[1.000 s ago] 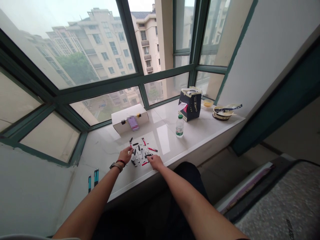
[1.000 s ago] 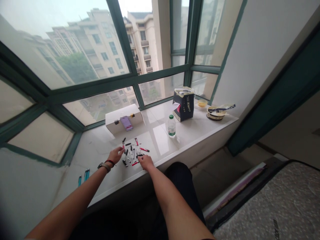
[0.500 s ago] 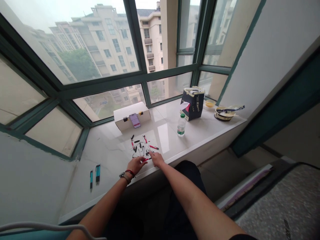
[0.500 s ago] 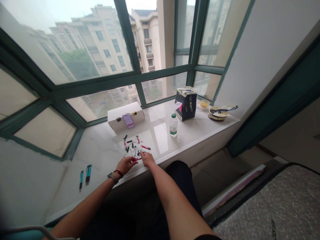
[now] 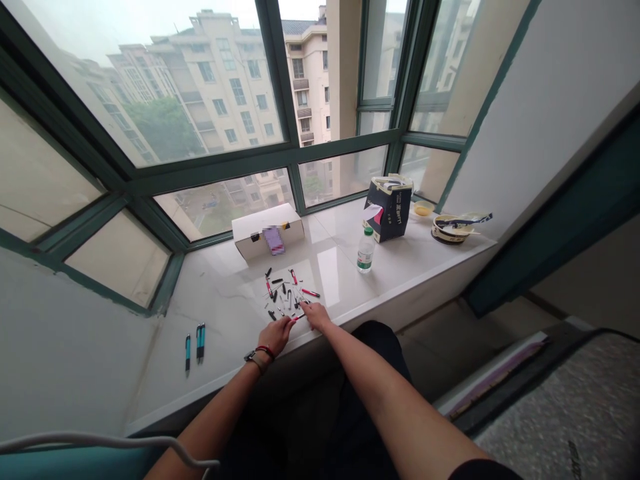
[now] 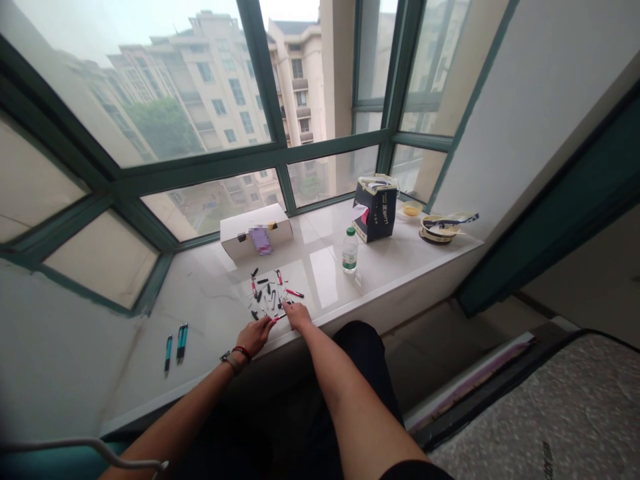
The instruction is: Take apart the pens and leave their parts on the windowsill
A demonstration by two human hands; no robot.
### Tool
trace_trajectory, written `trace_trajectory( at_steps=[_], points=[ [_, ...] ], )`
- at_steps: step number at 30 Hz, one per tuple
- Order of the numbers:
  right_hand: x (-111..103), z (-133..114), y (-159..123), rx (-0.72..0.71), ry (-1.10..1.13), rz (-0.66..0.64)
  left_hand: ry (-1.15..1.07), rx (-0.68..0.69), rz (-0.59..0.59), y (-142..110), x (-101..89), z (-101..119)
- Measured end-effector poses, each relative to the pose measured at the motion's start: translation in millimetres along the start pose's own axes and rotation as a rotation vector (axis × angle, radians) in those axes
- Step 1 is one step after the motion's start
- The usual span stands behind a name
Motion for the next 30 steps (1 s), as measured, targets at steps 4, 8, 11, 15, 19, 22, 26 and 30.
trace_trajectory(
  at_steps=[4,8,11,15,19,22,26,30],
  points=[
    [-0.5,-0.3,0.2,0.009,0.01,-0.014,-0.049,-0.018,0.006,-2.2,6.6,0.3],
    [-2.0,-0.6,-0.3,0.008,0.034,-0.028,-0.135,-0.046,-0.001,6.4,15.2,-1.7],
    [-2.8,-0.7,-1.3,0.003,0.061,-0.026,-0.204,-0.087,-0.01,14.5,22.1,-3.2],
    [-4.0,-0.4,-3.9,0.037,0.12,0.011,-0.274,-0.161,0.015,17.3,19.2,-12.9],
    [-4.0,-2.2,-6.7,0.016,0.003,0.03,-0.29,-0.257,0.106,19.0,-0.8,-37.9],
    [-3.0,-3.2,-7.2,-0.036,-0.095,0.071,-0.27,-0.367,0.199,23.6,-16.0,-61.2],
    [-0.3,0.0,-4.8,-0.045,-0.127,0.101,-0.241,-0.472,0.307,30.0,-23.2,-81.0],
    [2.6,3.5,-2.3,-0.025,-0.105,0.081,-0.239,-0.519,0.37,35.7,-17.1,-82.9]
  ],
)
Point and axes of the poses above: each hand's wrist, its own y-axis towards the middle knuckle, its own x-axis out of the palm, z = x × y, the point moved 3 cm from there along y, towards the middle knuckle, and after that the axes turned 3 degrees about -z, right-handed, at the moved point
